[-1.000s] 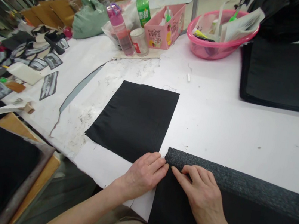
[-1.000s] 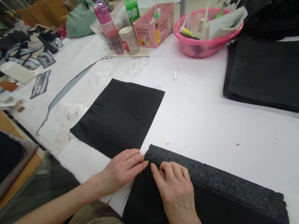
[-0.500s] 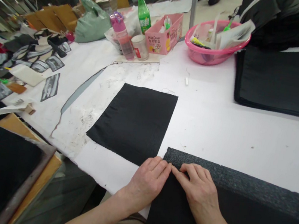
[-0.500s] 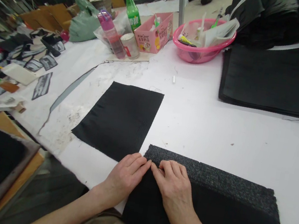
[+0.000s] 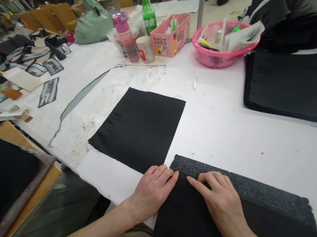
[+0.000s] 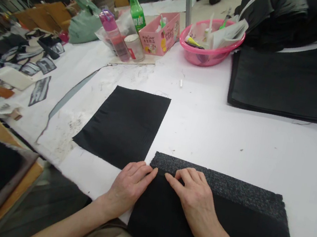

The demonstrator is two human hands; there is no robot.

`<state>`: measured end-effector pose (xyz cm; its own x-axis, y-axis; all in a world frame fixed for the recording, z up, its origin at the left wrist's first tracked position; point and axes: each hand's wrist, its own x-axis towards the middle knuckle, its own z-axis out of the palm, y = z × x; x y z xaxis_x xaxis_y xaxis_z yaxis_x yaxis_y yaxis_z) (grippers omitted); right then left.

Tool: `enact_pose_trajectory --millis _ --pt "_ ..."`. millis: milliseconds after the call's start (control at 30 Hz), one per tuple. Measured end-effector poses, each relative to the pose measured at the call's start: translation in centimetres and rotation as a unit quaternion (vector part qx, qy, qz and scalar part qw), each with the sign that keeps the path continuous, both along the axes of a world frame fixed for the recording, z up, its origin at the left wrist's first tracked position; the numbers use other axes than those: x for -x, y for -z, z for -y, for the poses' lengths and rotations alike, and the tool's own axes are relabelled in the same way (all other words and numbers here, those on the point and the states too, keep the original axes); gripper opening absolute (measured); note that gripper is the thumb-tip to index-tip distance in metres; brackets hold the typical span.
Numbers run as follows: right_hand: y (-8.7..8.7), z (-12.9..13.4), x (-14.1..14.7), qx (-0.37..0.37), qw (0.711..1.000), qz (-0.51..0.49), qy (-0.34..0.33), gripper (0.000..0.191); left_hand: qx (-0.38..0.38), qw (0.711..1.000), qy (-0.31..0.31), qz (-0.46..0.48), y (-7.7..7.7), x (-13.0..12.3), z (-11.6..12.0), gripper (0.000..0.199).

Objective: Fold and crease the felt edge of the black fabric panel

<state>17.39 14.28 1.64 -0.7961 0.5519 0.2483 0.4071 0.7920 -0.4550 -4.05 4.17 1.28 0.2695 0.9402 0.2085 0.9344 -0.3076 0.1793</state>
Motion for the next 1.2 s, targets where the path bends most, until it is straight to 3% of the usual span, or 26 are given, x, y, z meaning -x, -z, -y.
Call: enact_pose_trajectory --millis 333,500,767,1200 --pt "0.3 0.7 -0.1 -0.033 0.999 0.017 0.001 0.031 0.003 0.999 0.012 -0.043 -0.5 -0.2 0.0 0.035" --pt "0.2 0.7 0.1 -0.046 0.999 0.007 0.001 0.03 -0.014 0.994 0.068 -0.088 -0.6 -0.6 -0.6 0.033" --pt "0.4 -0.4 -2.0 0.004 1.0 0.017 -0.005 0.03 0.007 0.994 0.081 -0.071 -0.6 -0.6 -1.0 0.033" --pt "0.7 -0.1 -3.1 -0.02 0.999 0.031 0.006 0.033 0.041 0.991 0.1 -0.083 -1.1 -0.9 -1.4 0.037"
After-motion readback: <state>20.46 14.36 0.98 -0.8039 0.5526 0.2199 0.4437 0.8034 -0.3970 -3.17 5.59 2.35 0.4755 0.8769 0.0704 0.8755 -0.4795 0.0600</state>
